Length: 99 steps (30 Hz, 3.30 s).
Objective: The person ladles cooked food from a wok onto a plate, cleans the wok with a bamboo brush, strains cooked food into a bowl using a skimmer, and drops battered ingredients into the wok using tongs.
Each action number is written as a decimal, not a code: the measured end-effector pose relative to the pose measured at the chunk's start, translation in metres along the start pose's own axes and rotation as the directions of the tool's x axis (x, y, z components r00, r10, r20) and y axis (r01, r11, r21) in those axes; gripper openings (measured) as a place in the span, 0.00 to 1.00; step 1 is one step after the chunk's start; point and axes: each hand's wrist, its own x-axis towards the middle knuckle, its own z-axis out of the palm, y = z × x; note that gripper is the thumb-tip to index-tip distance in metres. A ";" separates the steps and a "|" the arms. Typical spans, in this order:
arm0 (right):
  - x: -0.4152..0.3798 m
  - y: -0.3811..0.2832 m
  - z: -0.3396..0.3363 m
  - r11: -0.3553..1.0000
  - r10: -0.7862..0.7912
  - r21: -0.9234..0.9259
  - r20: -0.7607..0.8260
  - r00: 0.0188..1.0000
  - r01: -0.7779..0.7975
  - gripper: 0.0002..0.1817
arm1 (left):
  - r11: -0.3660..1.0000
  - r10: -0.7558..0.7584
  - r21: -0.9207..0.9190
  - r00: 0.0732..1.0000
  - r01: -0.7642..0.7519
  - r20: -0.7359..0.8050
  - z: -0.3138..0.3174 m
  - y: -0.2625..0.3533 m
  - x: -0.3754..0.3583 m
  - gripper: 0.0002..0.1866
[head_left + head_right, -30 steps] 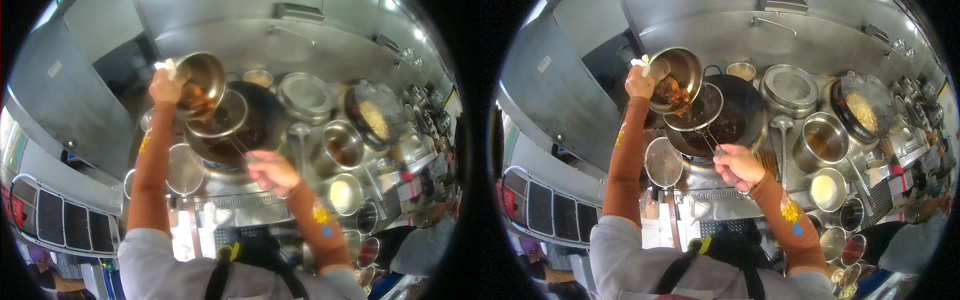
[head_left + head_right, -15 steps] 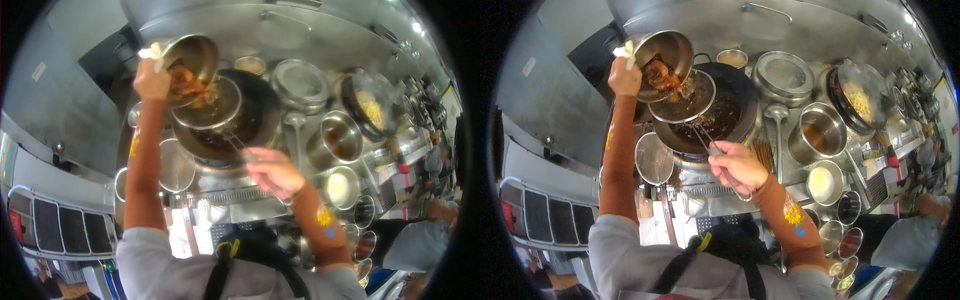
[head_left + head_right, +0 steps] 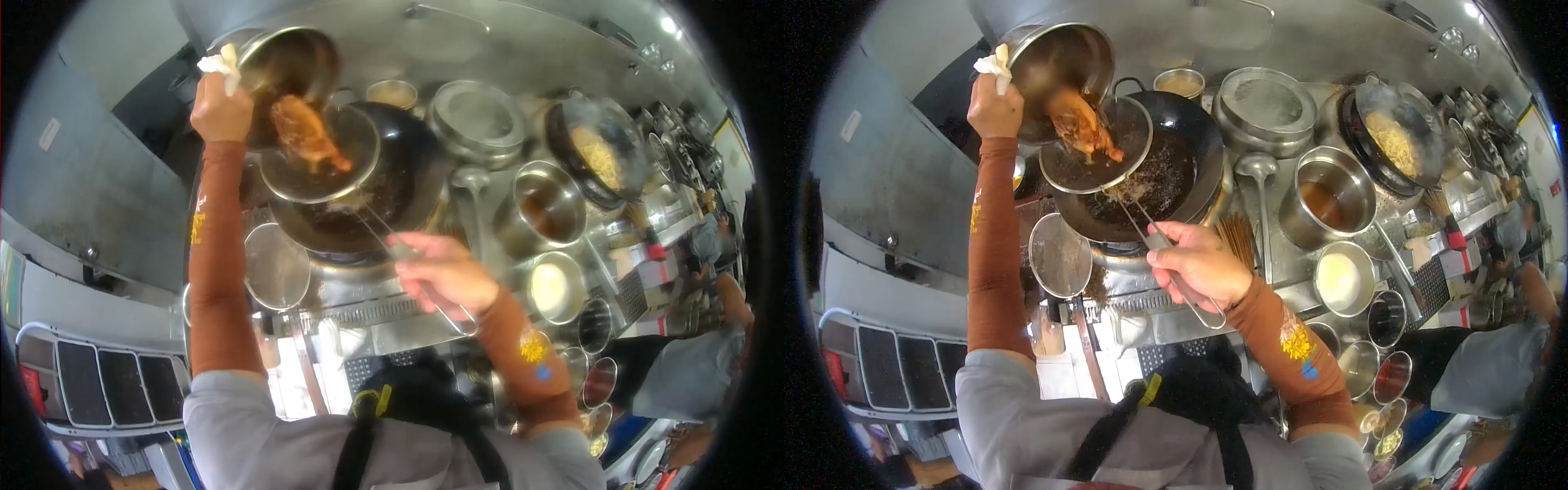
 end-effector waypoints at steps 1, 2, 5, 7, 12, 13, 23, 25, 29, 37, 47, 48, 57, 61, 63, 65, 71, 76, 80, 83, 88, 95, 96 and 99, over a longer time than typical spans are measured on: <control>-0.002 0.001 -0.002 1.000 -0.003 0.013 -0.008 1.000 0.003 0.27 | 1.000 -0.007 -0.005 1.000 0.007 0.003 0.001 0.001 0.001 0.08; -0.003 0.005 -0.003 1.000 0.005 0.026 -0.008 1.000 -0.005 0.27 | 1.000 -0.017 0.000 1.000 0.017 0.012 -0.003 0.000 -0.002 0.08; -0.009 0.005 -0.001 1.000 0.006 0.007 -0.029 1.000 -0.005 0.28 | 1.000 -0.003 -0.003 1.000 0.003 0.007 0.002 -0.004 -0.001 0.09; -0.011 0.013 -0.003 1.000 -0.024 0.001 -0.045 0.999 0.024 0.29 | 1.000 0.012 -0.006 1.000 -0.011 0.003 0.003 -0.003 -0.001 0.09; -0.020 0.020 -0.009 0.999 -0.016 -0.031 -0.025 1.000 0.015 0.29 | 1.000 0.009 -0.008 1.000 -0.009 0.007 0.001 -0.003 0.001 0.09; -0.022 0.021 -0.009 0.999 -0.013 -0.039 -0.025 1.000 0.012 0.29 | 1.000 0.020 -0.017 1.000 -0.021 -0.011 0.000 -0.003 0.003 0.08; -0.037 0.024 -0.001 1.000 -0.006 0.025 -0.014 1.000 0.006 0.27 | 0.999 0.043 -0.012 0.999 -0.043 0.002 0.000 -0.005 0.025 0.10; -0.036 0.032 -0.007 0.998 -0.023 0.057 -0.020 1.000 0.024 0.26 | 1.000 0.030 -0.009 1.000 -0.030 -0.008 0.005 -0.009 0.030 0.11; -0.036 0.047 -0.019 1.000 0.015 0.022 -0.046 0.999 -0.014 0.26 | 0.997 -0.051 0.067 0.998 0.048 0.035 0.013 -0.022 0.036 0.11; -0.009 0.083 -0.021 0.992 0.004 0.126 -0.109 0.994 0.010 0.31 | 0.892 -0.430 0.226 0.888 0.391 0.161 -0.034 -0.106 0.001 0.16; -0.020 0.068 0.005 1.000 -0.010 -0.020 -0.169 0.986 0.007 0.25 | 0.343 -0.936 0.588 0.318 0.733 0.150 -0.140 -0.235 -0.121 0.25; -0.021 0.069 0.007 1.000 -0.015 -0.023 -0.175 0.984 0.012 0.25 | 0.282 -0.958 0.611 0.253 0.739 0.136 -0.147 -0.247 -0.140 0.25; -0.025 0.074 0.039 0.999 -0.031 -0.016 -0.236 0.971 0.028 0.25 | -0.212 -0.957 0.314 -0.262 0.925 0.126 -0.188 -0.244 -0.219 0.21; -0.025 0.076 0.050 0.998 -0.046 -0.043 -0.280 0.959 0.035 0.25 | -0.282 -0.899 0.219 -0.337 0.934 0.279 -0.167 -0.310 -0.300 0.13; -0.024 0.076 0.054 0.999 -0.036 -0.039 -0.281 0.959 0.026 0.25 | -0.089 -0.922 0.361 -0.214 0.928 0.323 -0.179 -0.285 -0.283 0.14; -0.021 0.078 0.057 0.999 -0.039 -0.029 -0.298 0.954 0.032 0.24 | 0.225 -0.926 0.574 -0.010 0.787 0.377 -0.180 -0.283 -0.285 0.14; -0.007 0.084 0.051 0.994 -0.109 -0.042 -0.253 0.961 0.101 0.22 | 0.058 -0.950 0.561 -0.128 0.825 0.285 -0.192 -0.268 -0.282 0.20; -0.017 0.085 0.037 0.990 -0.127 0.027 -0.210 0.969 0.136 0.15 | 0.339 -0.915 0.573 0.121 0.746 0.384 -0.242 -0.321 -0.313 0.22; -0.032 0.083 0.019 0.985 -0.169 0.008 -0.182 0.969 0.173 0.07 | -0.186 -0.637 -0.233 0.063 0.955 0.768 -0.326 -0.172 -0.250 0.21; -0.042 0.078 0.012 0.986 -0.149 0.045 -0.181 0.972 0.159 0.19 | -0.616 -0.328 -0.157 -0.070 0.772 0.942 -0.346 -0.023 -0.223 0.21; -0.062 0.067 0.001 0.985 -0.162 0.047 -0.112 0.981 0.168 0.06 | -0.730 0.062 0.227 -0.268 0.644 0.961 -0.302 0.118 -0.275 0.16; -0.095 0.064 -0.012 0.980 -0.186 0.058 -0.055 0.981 0.189 0.08 | 0.483 0.253 -0.002 -0.138 0.876 0.958 -0.235 0.187 -0.279 0.16; -0.099 0.065 -0.014 0.980 -0.182 0.066 -0.049 0.982 0.185 0.09 | 0.652 0.265 -0.084 -0.122 0.754 0.957 -0.235 0.197 -0.261 0.16; -0.109 0.066 -0.017 0.980 -0.178 0.088 -0.043 0.983 0.181 0.10 | 0.713 0.210 -0.207 0.078 0.670 0.975 -0.223 0.192 -0.265 0.17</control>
